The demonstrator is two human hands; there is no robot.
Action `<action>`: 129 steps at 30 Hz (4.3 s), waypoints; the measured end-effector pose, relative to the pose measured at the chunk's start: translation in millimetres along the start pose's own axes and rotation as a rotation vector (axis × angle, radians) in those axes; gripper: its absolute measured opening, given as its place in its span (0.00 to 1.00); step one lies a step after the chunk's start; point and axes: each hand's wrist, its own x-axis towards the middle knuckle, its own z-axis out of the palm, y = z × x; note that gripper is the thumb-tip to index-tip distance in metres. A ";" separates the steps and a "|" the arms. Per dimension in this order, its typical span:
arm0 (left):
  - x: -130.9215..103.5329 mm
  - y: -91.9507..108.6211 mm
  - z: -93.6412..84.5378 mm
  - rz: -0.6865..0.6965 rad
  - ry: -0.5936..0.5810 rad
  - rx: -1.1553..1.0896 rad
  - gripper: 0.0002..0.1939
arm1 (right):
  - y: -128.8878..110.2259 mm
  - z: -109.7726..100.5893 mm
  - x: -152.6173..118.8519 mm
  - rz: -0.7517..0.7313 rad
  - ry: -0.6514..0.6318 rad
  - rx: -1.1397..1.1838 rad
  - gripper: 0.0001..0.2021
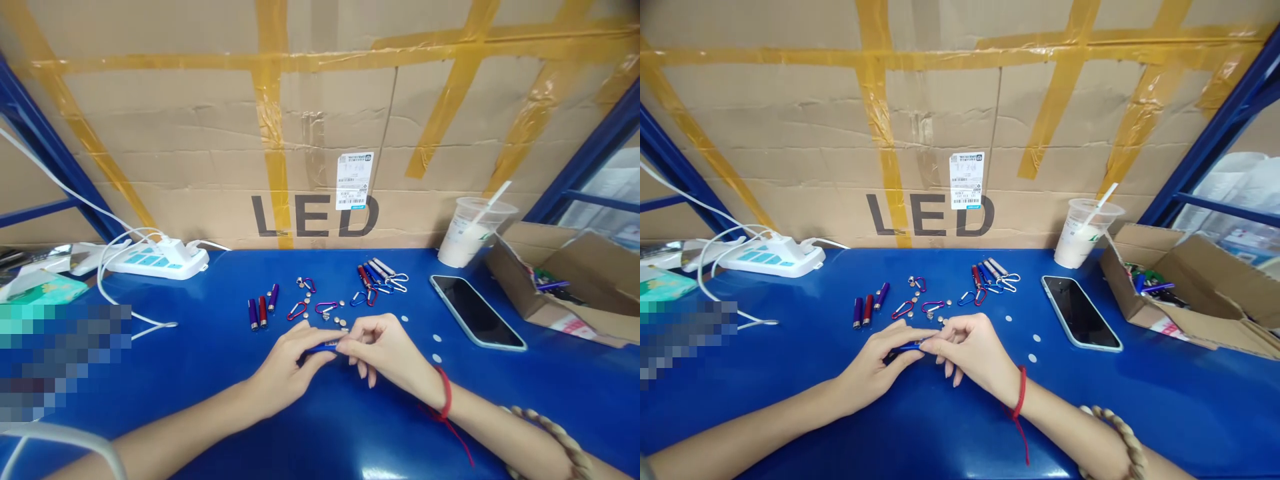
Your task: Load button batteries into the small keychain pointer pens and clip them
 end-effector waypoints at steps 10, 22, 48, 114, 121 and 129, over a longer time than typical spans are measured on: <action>5.8 1.2 -3.6 -0.142 0.046 -0.096 0.12 | 1.8 -11.1 5.2 -0.086 -0.061 -0.158 0.17; 6.3 5.0 -6.9 -0.223 -0.072 -0.125 0.13 | 5.1 -18.1 6.1 -0.656 0.011 -0.345 0.07; -1.3 -4.3 2.1 0.036 -0.009 0.150 0.09 | 1.7 -9.0 -0.2 0.067 -0.114 -0.052 0.18; -6.3 -8.1 2.3 0.228 0.031 0.242 0.15 | 3.5 -5.0 -6.8 -0.198 0.032 -0.287 0.15; -5.0 -3.5 1.9 0.168 0.089 0.175 0.12 | 5.2 -5.4 -6.2 -0.185 0.036 -0.227 0.16; -3.9 -3.4 -0.4 0.288 0.112 0.211 0.11 | 5.6 -0.6 -9.1 -0.339 0.084 -0.301 0.12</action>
